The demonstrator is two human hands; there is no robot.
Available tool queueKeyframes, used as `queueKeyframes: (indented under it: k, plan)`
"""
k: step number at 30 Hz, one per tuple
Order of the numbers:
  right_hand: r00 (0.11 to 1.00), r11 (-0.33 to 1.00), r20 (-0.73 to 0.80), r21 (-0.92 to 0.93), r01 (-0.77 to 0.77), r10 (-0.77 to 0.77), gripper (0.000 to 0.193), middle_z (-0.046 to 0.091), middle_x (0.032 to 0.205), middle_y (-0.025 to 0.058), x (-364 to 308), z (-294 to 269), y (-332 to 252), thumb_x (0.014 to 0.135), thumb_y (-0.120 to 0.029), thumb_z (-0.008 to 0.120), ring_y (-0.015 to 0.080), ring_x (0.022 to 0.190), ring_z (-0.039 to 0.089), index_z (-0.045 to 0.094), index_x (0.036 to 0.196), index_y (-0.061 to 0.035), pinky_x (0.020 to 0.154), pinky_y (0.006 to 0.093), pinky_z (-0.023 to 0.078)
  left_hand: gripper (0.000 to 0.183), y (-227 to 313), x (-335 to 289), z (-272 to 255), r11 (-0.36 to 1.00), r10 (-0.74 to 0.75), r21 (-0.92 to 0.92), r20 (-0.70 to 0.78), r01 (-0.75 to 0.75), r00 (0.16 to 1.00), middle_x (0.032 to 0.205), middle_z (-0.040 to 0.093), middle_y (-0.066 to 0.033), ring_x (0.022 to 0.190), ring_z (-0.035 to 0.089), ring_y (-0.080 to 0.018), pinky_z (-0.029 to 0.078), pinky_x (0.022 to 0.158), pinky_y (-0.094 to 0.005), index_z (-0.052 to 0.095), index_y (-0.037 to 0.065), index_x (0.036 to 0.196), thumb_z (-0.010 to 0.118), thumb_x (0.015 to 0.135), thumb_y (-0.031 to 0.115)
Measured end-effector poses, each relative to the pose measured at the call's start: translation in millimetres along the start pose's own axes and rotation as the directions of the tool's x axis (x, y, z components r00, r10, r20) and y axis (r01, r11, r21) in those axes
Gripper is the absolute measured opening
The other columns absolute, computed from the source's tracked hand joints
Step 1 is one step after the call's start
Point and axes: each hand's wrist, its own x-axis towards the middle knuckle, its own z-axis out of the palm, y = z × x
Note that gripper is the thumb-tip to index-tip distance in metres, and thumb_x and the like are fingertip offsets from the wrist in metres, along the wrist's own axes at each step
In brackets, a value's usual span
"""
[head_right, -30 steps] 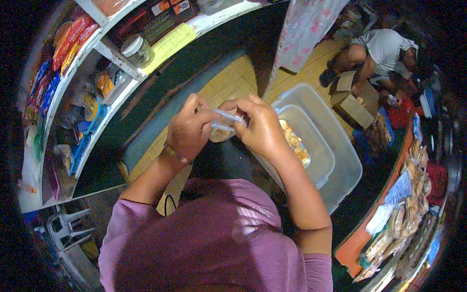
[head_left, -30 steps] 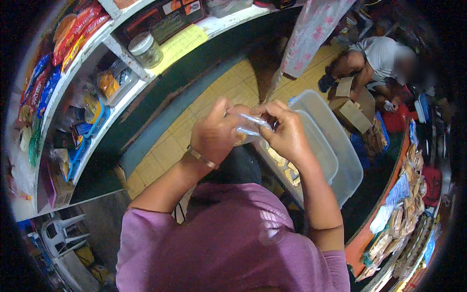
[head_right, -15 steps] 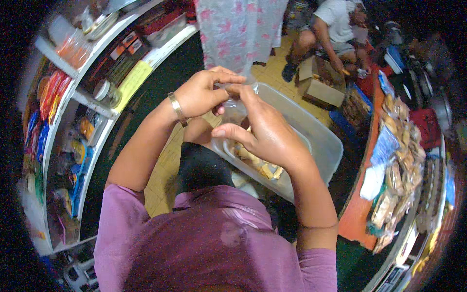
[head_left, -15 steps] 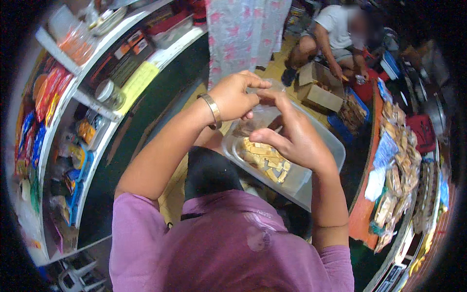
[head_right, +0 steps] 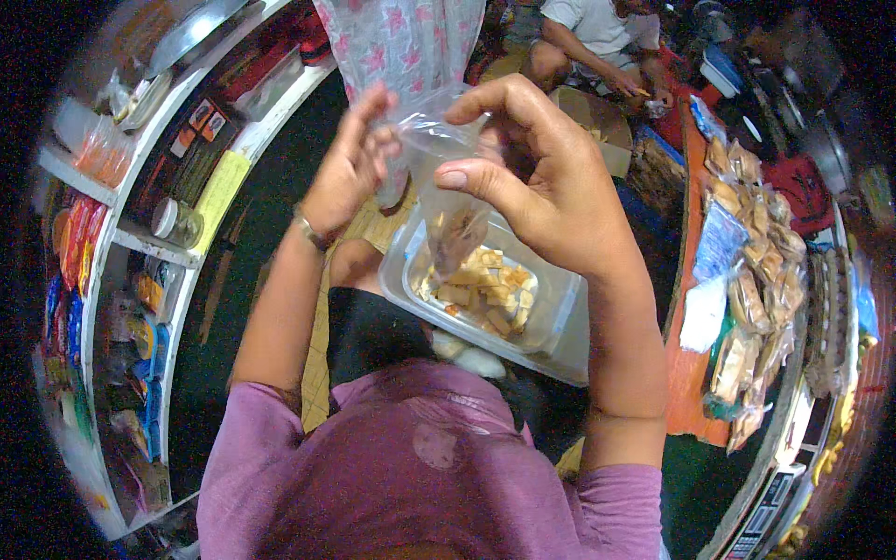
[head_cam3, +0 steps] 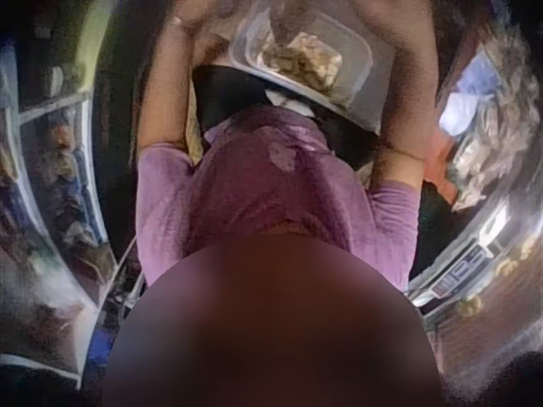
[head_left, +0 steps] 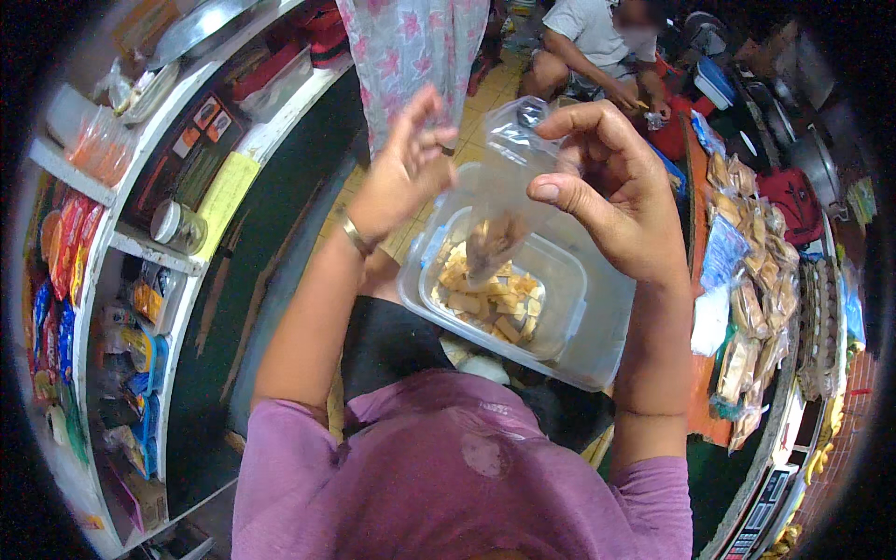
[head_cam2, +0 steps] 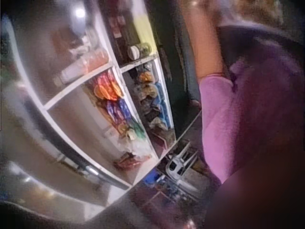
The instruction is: The person sits on the floor and repeatedly picks rectangular snack pieces from a clear plastic container, places them into small clear plastic bags, and sets the filled bags aside. The person handles the snacks by hand without using tools.
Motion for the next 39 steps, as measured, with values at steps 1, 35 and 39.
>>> queueKeyframes:
  k: [1, 35, 39]
  plan:
    - [0.999, 0.999, 0.028, 0.022, -0.023, 0.023, 0.038, 0.048, 0.086, -0.0041, 2.0, -1.0, -2.9, 0.076, -0.011, 0.077, 0.0041, 0.076, 0.044, 0.057, 0.107, -0.0029, 0.069, 0.0203, 0.038, 0.099, -13.1, -8.4, 5.5, 0.999, 0.042, 0.012, 0.105, -0.044, 0.994, 0.142, 0.035, -0.0113, 0.123, 0.043, -0.0203, 0.044, 0.097, -0.0344, 0.017, 0.009, 0.150, 0.081, 0.073, 0.015]
    - [0.742, 0.956, 0.666, -0.260, 0.139, 0.074, 0.030, 0.062, 0.113, 0.0130, 16.1, -43.6, 5.4, 0.074, -0.010, 0.069, 0.0286, 0.101, 0.059, 0.066, 0.103, -0.0040, 0.086, 0.0388, 0.046, 0.032, -52.8, -46.5, 85.1, 0.905, -0.424, 0.252, 0.498, 0.341, 0.756, 0.094, 0.066, -0.0033, 0.082, 0.060, -0.0114, 0.051, 0.074, -0.0299, 0.058, 0.005, 0.116, 0.066, 0.088, 0.017]
    - [0.966, 0.966, 0.259, -0.253, 0.049, 0.019, 0.011, 0.065, 0.087, 0.0067, 12.9, -47.8, -9.5, 0.076, -0.004, 0.064, 0.0171, 0.082, 0.061, 0.065, 0.087, -0.0028, 0.071, 0.0297, 0.048, 0.027, -60.2, -48.1, 83.9, 0.876, -0.471, 0.192, 0.540, 0.443, 0.697, 0.082, 0.065, -0.0016, 0.068, 0.058, -0.0091, 0.050, 0.066, -0.0277, 0.060, 0.003, 0.112, 0.065, 0.088, 0.013]
